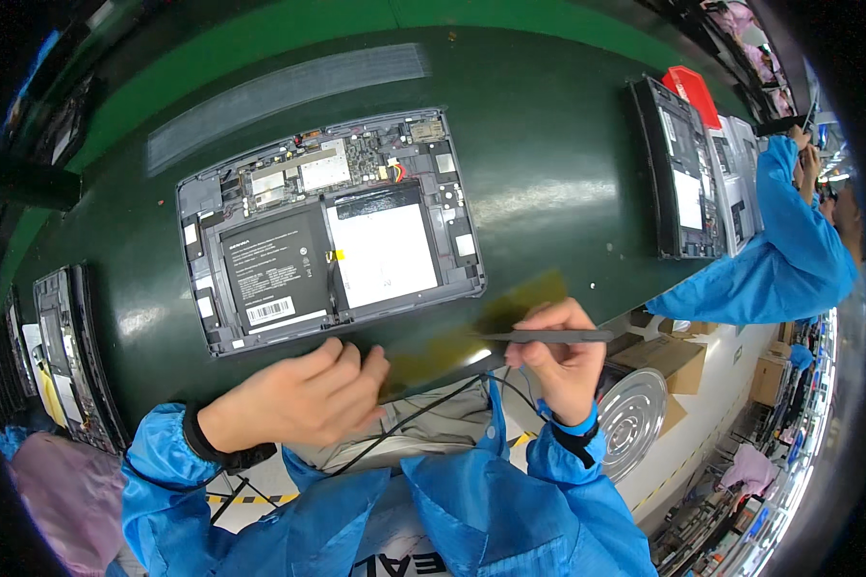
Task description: The person installs internal components and manages ribbon cables inside tablet or small laptop housings, using tweezers and a spudger to precisely position the components and cables.
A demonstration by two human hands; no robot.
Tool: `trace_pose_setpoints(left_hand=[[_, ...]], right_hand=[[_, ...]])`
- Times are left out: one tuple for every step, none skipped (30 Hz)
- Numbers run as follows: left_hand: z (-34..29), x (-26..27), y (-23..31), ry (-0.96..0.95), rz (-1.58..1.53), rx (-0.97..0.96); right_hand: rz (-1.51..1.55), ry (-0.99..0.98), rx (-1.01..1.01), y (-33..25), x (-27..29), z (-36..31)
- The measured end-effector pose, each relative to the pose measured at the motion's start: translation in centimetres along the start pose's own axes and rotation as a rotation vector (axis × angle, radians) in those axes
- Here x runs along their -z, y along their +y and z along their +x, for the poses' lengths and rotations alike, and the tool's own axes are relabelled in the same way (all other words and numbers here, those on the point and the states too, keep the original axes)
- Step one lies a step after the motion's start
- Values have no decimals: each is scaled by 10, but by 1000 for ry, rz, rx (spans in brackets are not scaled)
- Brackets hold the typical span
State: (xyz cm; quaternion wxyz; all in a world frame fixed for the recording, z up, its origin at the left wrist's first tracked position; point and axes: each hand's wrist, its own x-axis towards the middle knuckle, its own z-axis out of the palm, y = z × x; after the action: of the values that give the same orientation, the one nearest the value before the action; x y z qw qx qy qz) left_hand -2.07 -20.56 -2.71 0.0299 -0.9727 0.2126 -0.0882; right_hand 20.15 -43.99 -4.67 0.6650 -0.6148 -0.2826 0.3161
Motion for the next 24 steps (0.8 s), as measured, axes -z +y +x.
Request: trace_pose_setpoints(left_hand=[[0,0,0,7,9,1],[0,-1,-2,66,11,-6],[-1,-1,-2,122,11,-9],[0,-4,-1,159,3,-42],[0,-7,2,163,8,-39],[-1,-11,6,144,-3,-19],[-3,-12,9,126,-16,1],[-5,-11,9,130,-14,9],[-6,-11,6,129,-30,-10],[-6,-11,4,128,-46,-28],[-5,-12,3,132,-44,-19],[-4,-12,2,153,-63,-11],[-4,-12,3,174,-83,-3],[-4,-12,4,174,-81,3],[-3,-14,5,160,-136,3],[-3,-16,5,146,-192,3],[-3,-18,5,146,-191,3],[-3,-18,6,152,-212,4],[-3,-18,6,160,-233,5],[-4,-18,7,157,-232,11],[-5,-19,8,156,-244,17],[-5,-19,8,155,-257,22],[-5,-19,9,155,-258,21],[-5,-19,10,159,-233,30]], right_hand=[[47,-8,-51,3,-4,-1],[39,-3,-107,5,-10,-4],[15,-53,-141,8,-15,-5],[-30,-42,-151,8,-22,-5],[-75,-30,-163,7,-26,-5],[-80,-37,-160,4,-24,-6],[-67,-45,-188,1,-21,-6],[-55,-53,-218,-1,-20,-6],[-62,-60,-215,-1,-20,-7],[-72,-31,-155,0,-22,-10],[-81,-4,-96,1,-25,-11],[-111,2,-80,0,-33,-11],[-113,-4,-79,1,-39,-11],[-176,-32,-90,3,-43,-10],[-239,-56,-100,6,-46,-9],[-288,-63,-90,12,-46,-10],[-288,-63,-90,12,-48,-11],[-320,-66,-71,11,-50,-11],[-351,-68,-52,11,-51,-10],[-349,-74,-52,10,-54,-9],[-385,-82,-18,10,-56,-9],[-422,-89,16,9,-58,-9],[-422,-88,16,9,-58,-9],[-430,-88,30,8,-59,-9]])
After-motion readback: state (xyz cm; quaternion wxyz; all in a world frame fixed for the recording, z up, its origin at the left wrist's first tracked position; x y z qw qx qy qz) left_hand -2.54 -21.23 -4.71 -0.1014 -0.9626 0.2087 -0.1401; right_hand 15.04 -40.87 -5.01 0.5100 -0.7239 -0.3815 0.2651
